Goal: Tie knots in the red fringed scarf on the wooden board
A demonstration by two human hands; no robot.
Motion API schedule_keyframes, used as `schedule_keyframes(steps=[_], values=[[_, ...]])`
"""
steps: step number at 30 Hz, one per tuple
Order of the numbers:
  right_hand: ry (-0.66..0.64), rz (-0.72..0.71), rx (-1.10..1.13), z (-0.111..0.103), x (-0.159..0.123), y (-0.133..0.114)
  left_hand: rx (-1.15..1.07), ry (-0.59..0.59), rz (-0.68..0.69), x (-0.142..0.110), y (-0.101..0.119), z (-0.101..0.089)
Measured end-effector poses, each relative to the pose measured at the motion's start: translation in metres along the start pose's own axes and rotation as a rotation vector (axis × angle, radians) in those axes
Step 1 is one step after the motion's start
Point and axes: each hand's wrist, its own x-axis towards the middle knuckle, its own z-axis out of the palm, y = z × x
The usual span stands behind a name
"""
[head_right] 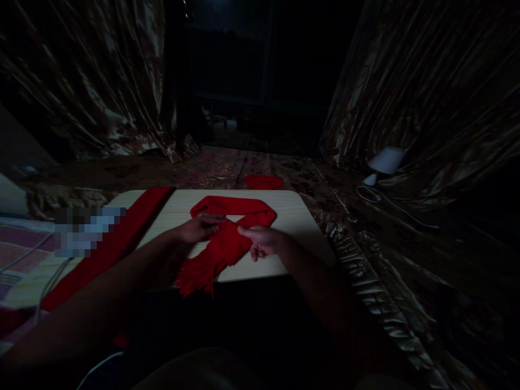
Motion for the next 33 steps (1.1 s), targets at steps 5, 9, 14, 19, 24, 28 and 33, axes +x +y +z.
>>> schedule_keyframes(steps=[5,9,14,19,24,28,33], values=[[-0.010,0.006,-0.088,-0.012,-0.003,0.001,-0.014,0.000,-0.033,-0.001,0.002,0.001],[-0.072,-0.008,-0.100,-0.013,0.002,0.003,-0.010,0.003,-0.041,-0.002,0.004,0.002],[-0.038,-0.086,-0.020,-0.008,0.004,0.001,-0.016,-0.001,-0.062,-0.003,0.008,0.001],[0.002,-0.142,-0.023,-0.005,-0.005,-0.004,-0.012,0.017,-0.065,-0.010,0.022,-0.003],[0.265,-0.190,-0.170,-0.003,0.002,0.003,0.045,0.333,0.032,-0.041,0.070,0.005],[0.498,-0.334,-0.213,0.000,0.017,0.009,0.024,0.217,0.042,-0.071,0.100,0.023],[0.412,-0.255,-0.157,0.007,0.015,-0.002,0.116,0.226,0.093,-0.084,0.108,0.037]])
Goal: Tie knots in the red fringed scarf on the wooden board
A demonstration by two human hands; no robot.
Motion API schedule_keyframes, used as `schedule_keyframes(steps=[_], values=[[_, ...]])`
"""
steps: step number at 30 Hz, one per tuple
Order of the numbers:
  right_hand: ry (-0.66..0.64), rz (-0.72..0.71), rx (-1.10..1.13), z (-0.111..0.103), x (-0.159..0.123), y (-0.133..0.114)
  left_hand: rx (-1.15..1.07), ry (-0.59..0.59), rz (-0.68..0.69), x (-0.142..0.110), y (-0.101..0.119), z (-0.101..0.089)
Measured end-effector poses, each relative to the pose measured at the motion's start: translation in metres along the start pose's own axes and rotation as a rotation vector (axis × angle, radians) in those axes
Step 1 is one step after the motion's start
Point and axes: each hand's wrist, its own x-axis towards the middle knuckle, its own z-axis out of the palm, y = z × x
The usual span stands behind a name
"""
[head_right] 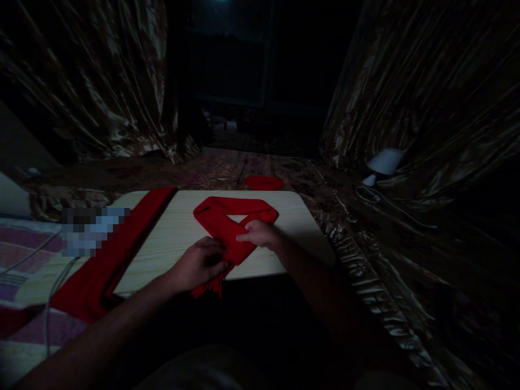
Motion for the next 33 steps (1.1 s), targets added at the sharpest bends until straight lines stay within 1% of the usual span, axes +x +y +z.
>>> schedule_keyframes(steps=[3,7,10,13,16,19,21,22,24,25,26,27,28,30,31,33], values=[[-0.157,0.023,0.036,-0.005,-0.008,-0.011,0.036,-0.015,0.095,-0.002,0.002,0.003],[-0.278,0.003,0.151,-0.012,-0.012,-0.012,0.051,-0.055,0.143,-0.004,0.002,0.006],[-0.321,0.017,0.199,-0.015,-0.010,-0.008,0.077,-0.102,0.158,-0.006,0.002,0.006],[-0.317,0.025,0.157,-0.016,-0.007,-0.004,0.137,-0.155,0.150,-0.010,0.006,0.004],[-0.258,0.052,-0.027,-0.012,-0.004,-0.001,0.191,-0.187,0.139,-0.015,0.013,0.002],[-0.109,0.045,-0.301,-0.009,-0.002,0.001,0.166,-0.183,0.150,-0.018,0.015,-0.003],[0.059,-0.018,-0.486,-0.011,-0.001,-0.001,0.111,-0.155,0.128,-0.014,0.010,-0.007],[0.161,-0.049,-0.581,-0.014,-0.001,-0.003,0.090,-0.119,0.090,-0.010,0.007,-0.011],[0.389,-0.089,-0.773,-0.024,-0.001,-0.008,0.071,-0.009,-0.023,0.004,-0.003,-0.017],[0.483,-0.102,-0.865,-0.029,0.000,-0.011,0.068,0.045,-0.075,0.013,-0.009,-0.020],[0.546,-0.119,-0.951,-0.035,0.002,-0.014,0.060,0.070,-0.097,0.023,-0.013,-0.023],[0.571,-0.148,-1.028,-0.040,0.005,-0.016,0.052,0.054,-0.092,0.033,-0.018,-0.025],[0.560,-0.187,-1.094,-0.045,0.009,-0.017,0.046,0.029,-0.077,0.043,-0.022,-0.025],[0.454,-0.253,-1.195,-0.051,0.019,-0.018,0.061,-0.045,-0.047,0.061,-0.029,-0.021],[0.396,-0.268,-1.229,-0.053,0.025,-0.017,0.082,-0.079,-0.050,0.068,-0.032,-0.016],[0.319,-0.266,-1.269,-0.053,0.039,-0.015,0.143,-0.152,-0.099,0.076,-0.038,-0.001]])
